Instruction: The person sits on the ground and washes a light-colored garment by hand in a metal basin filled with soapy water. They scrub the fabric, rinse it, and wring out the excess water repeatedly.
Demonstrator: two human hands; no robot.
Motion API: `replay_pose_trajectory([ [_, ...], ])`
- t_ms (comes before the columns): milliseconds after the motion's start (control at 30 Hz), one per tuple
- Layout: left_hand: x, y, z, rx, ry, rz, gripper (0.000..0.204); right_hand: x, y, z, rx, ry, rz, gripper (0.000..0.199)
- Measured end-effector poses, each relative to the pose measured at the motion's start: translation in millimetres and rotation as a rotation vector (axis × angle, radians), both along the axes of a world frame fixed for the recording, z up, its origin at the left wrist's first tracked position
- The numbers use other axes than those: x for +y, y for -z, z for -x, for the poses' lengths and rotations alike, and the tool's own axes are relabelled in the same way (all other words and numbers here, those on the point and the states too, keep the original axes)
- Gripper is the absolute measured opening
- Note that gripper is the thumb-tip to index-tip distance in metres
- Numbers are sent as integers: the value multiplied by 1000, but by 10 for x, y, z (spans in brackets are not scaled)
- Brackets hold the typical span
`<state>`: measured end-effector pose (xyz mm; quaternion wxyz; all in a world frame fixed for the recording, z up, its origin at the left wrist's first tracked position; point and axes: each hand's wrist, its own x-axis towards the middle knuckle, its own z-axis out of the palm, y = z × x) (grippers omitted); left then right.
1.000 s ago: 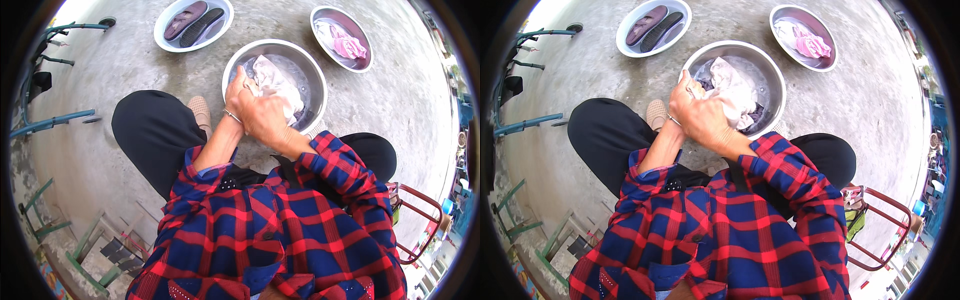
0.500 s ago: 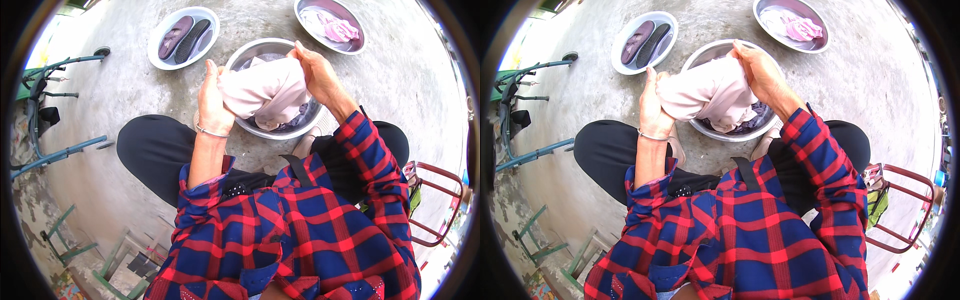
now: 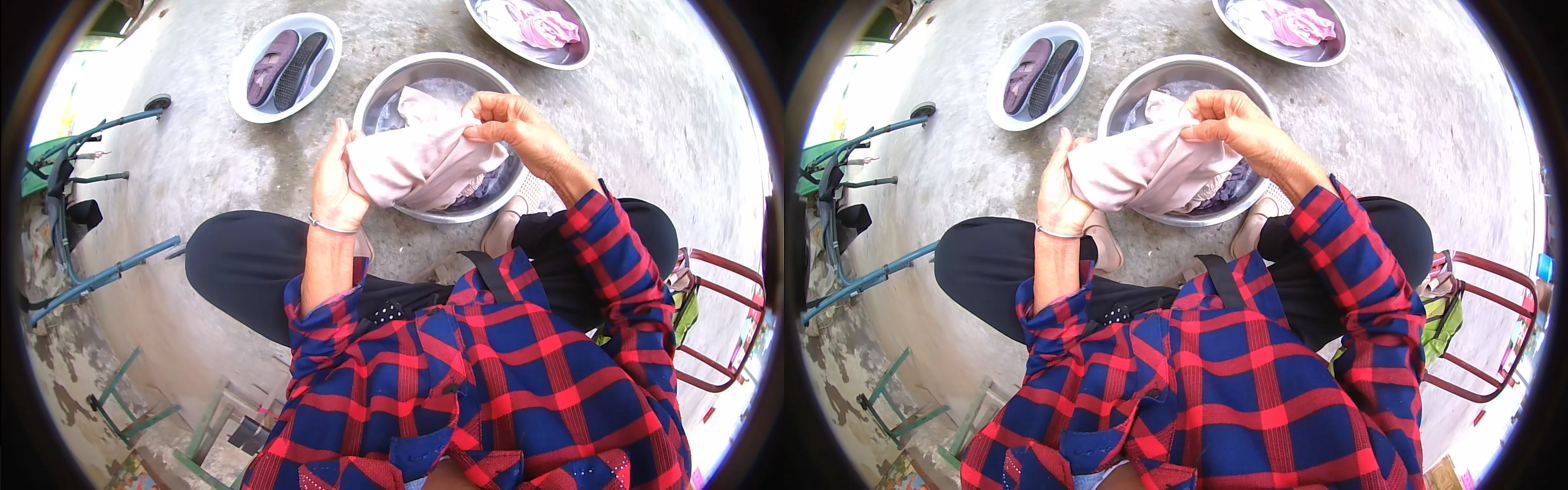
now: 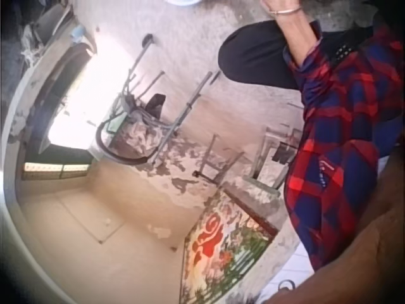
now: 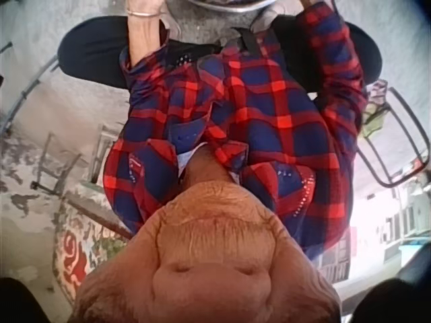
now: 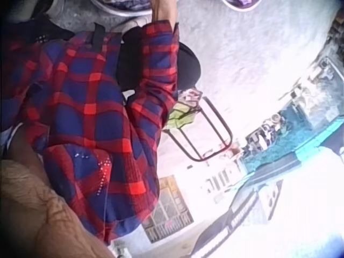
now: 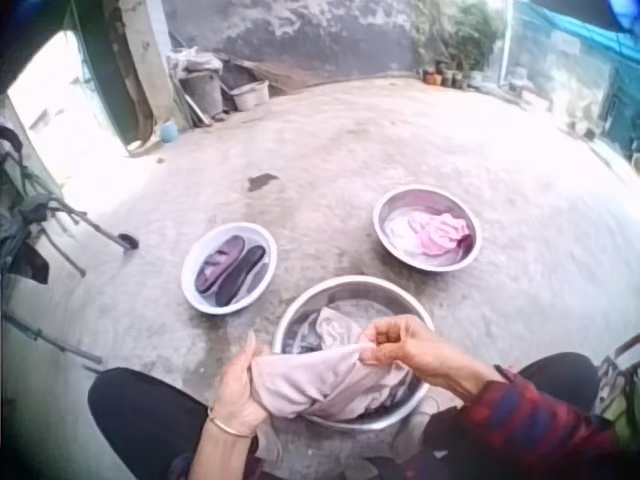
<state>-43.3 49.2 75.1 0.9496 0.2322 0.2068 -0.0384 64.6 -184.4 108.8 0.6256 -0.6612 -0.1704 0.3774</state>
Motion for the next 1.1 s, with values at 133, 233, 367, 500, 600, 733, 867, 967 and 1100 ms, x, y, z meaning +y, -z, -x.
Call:
replay_pose_trajectory([
  [133, -54, 206, 40, 215, 62, -140, 24, -15, 195, 31, -132, 80, -65, 8],
  [233, -82, 460, 137, 280, 180, -190, 26, -40, 396, 55, -282, 151, 62, 7],
  [367, -122, 525, 191, 293, 313, -142, 25, -39, 626, 125, -338, 321, 344, 16],
  [500, -117, 475, 189, 315, 296, -112, 28, -42, 715, 178, 155, 199, 576, 34],
  [600, -101, 489, 173, 306, 278, -61, 28, -16, 837, 307, 482, 55, 548, 54],
  [733, -103, 459, 176, 302, 284, -32, 28, 153, 922, 488, 686, 131, 215, 57],
  [867, -89, 442, 178, 210, 338, -2, 27, 247, 994, 528, 663, 103, 109, 39],
  [967, -89, 464, 178, 176, 327, -47, 29, 260, 1036, 538, 558, 215, 55, 30],
  [1100, -68, 532, 203, 217, 329, -380, 32, 207, 897, 491, 611, 445, -234, 26],
])
